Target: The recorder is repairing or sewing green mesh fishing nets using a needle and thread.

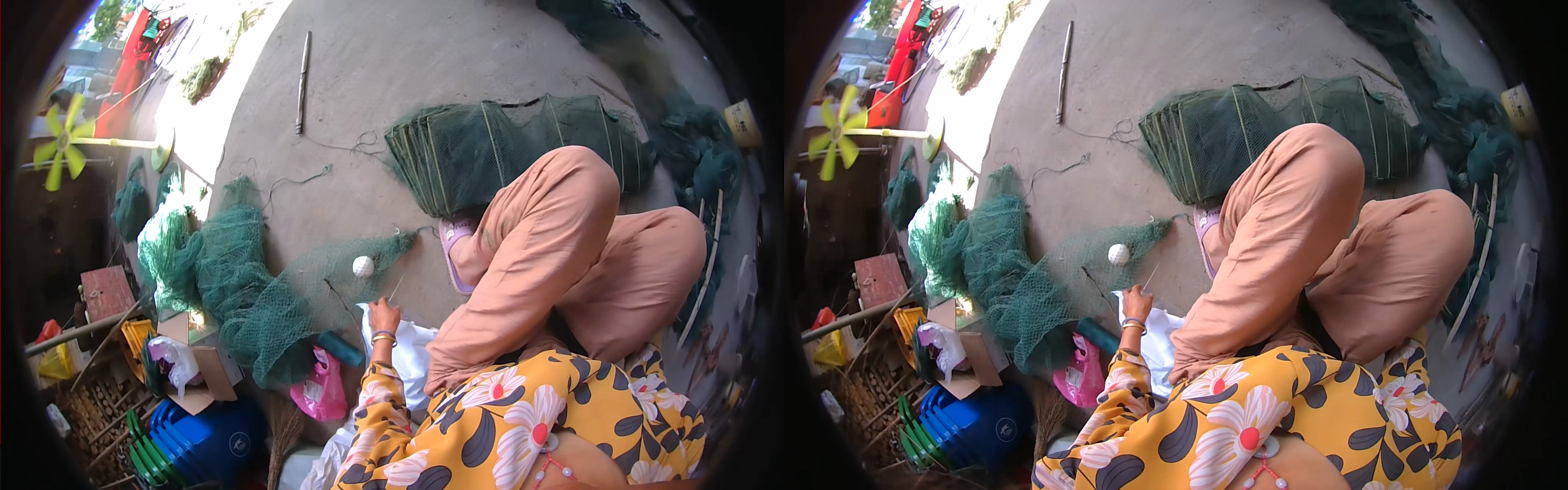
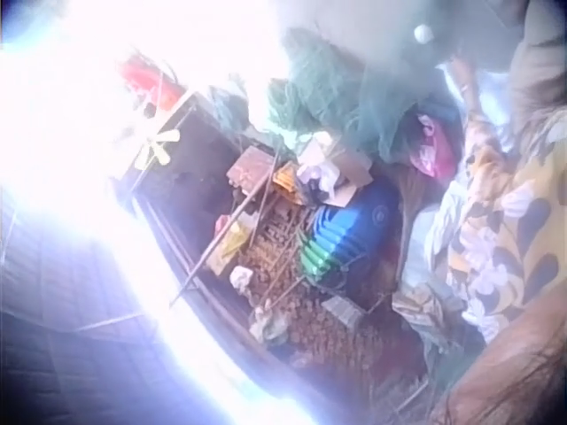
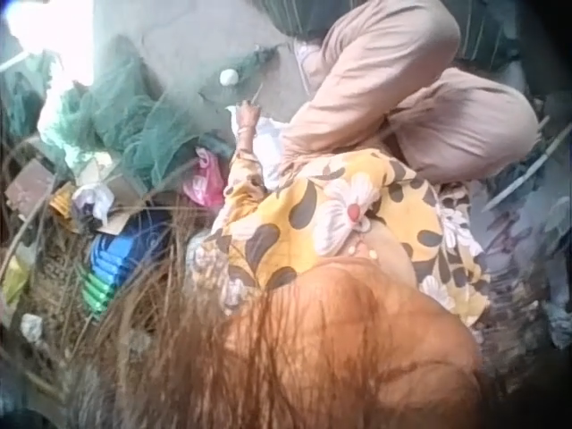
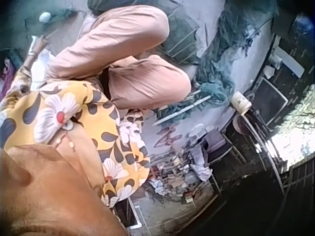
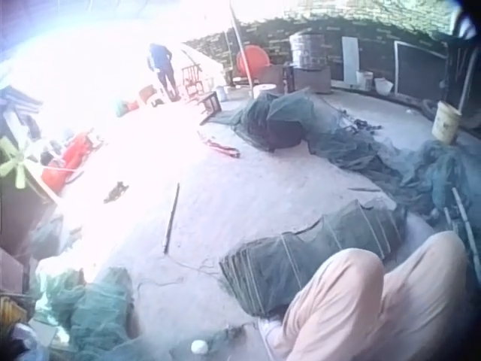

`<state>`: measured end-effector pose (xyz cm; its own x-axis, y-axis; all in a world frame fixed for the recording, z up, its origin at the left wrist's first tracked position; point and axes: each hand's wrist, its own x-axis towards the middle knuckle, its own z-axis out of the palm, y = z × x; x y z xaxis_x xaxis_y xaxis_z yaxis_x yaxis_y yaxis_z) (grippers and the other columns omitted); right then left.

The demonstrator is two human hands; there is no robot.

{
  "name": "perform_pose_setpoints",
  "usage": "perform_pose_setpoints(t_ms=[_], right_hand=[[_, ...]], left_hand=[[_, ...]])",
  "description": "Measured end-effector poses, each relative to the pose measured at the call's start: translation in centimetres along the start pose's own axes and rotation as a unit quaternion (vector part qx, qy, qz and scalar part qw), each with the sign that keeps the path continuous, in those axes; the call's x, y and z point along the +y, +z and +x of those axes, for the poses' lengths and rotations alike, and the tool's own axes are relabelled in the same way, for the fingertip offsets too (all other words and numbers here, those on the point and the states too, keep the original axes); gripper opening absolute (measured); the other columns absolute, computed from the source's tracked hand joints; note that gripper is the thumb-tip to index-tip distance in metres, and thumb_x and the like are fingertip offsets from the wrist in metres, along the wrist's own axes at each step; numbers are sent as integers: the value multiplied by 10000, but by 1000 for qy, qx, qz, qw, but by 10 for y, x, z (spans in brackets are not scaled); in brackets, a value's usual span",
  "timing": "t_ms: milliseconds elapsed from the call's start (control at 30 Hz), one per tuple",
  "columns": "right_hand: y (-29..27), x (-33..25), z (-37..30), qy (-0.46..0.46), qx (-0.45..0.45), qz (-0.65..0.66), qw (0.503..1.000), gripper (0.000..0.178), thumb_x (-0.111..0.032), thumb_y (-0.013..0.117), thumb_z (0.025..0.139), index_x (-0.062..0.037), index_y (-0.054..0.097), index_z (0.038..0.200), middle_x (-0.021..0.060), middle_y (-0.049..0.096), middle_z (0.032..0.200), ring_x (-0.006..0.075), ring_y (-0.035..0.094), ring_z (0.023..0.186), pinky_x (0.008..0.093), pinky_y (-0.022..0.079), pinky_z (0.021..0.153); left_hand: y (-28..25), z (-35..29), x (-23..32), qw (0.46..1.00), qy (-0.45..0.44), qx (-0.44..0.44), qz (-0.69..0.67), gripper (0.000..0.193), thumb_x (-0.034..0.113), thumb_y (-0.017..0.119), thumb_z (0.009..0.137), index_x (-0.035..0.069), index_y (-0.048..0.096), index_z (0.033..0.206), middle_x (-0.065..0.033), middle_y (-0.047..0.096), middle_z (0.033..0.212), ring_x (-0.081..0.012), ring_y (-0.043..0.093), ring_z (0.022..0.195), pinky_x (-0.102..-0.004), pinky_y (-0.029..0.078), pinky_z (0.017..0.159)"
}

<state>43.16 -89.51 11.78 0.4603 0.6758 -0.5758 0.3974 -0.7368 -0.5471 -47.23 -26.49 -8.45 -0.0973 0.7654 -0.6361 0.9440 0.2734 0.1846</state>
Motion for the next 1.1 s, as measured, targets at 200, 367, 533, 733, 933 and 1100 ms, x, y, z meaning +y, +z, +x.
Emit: perform_pose_setpoints(t_ms=[200,367,533,733,933,1100], right_hand=[[385,-141,103,-30,-23,74,997,226,-188,644,799,-8,617,932,104,649,745,199,610,626,318,493,555],[351,-341,204,-42,14,41,998,175,-158,631,814,-10,618,908,90,644,722,172,601,592,306,487,527],[319,-399,276,-13,45,53,997,127,-128,618,830,-13,619,885,76,638,699,145,592,559,294,481,499],[315,-480,317,-32,70,157,985,67,-66,597,847,-3,609,864,47,597,654,79,538,501,237,434,441],[322,-571,334,-32,12,157,987,133,-136,625,855,-4,604,850,53,607,646,91,555,520,253,446,469],[349,-608,349,-114,-2,75,991,201,-190,661,831,-5,586,853,74,619,646,137,584,538,299,460,506]], left_hand=[[-103,4,3,965,-51,-67,247,505,437,659,771,106,630,1150,-114,578,1217,-341,555,1133,-546,376,951],[-89,40,-15,956,22,-133,259,368,322,602,790,90,679,1066,-104,624,1181,-344,600,1073,-534,392,911],[-107,46,-24,988,-60,121,-70,188,199,663,744,65,712,866,-181,666,853,-323,645,845,-394,503,771],[-115,91,43,950,104,151,-252,195,192,671,798,11,679,867,-106,660,800,-184,616,730,-316,490,672],[-84,175,162,876,30,-7,-480,348,314,607,891,27,615,1087,-8,622,912,-129,587,800,-250,452,661],[-72,199,161,792,-4,-134,-596,461,422,555,921,30,563,1165,-50,619,1061,-158,594,937,-309,477,766]])
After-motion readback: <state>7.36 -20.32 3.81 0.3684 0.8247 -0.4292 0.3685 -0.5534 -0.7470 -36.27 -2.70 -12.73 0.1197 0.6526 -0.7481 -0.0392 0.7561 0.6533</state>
